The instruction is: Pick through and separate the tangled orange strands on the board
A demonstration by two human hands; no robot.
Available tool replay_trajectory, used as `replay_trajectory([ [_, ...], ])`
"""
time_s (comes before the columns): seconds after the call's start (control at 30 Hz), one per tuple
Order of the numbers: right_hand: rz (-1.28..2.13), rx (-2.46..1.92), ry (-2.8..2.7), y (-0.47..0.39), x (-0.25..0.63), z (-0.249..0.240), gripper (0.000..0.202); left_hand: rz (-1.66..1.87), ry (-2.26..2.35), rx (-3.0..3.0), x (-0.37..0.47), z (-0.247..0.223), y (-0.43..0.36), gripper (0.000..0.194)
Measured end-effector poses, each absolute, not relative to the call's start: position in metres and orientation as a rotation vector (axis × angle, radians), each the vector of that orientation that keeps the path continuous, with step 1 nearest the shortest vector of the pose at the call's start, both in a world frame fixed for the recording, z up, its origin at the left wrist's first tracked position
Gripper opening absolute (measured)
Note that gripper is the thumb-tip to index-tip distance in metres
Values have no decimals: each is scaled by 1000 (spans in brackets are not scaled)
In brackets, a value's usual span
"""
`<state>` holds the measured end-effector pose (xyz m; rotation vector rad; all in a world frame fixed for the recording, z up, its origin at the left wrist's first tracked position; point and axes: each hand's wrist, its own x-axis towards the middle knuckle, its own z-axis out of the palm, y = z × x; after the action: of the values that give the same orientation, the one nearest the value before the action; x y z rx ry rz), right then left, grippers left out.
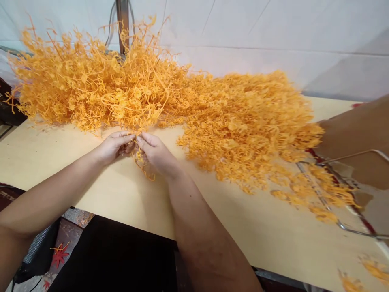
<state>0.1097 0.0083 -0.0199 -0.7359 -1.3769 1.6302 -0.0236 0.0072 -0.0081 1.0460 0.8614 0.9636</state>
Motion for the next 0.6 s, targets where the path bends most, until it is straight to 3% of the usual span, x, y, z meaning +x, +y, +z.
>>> replay_trajectory([
  [0.23,1897,-384,-1224,-6,118,0,38,1040,539,767,-41,4,8,32],
  [0.5,1564,-667,-1021,10,115,-13,31,877,688,966,-33,-4,8,9],
  [0.6,1478,-670,-1060,12,117,-13,31,904,697,958,-32,-5,8,21],
])
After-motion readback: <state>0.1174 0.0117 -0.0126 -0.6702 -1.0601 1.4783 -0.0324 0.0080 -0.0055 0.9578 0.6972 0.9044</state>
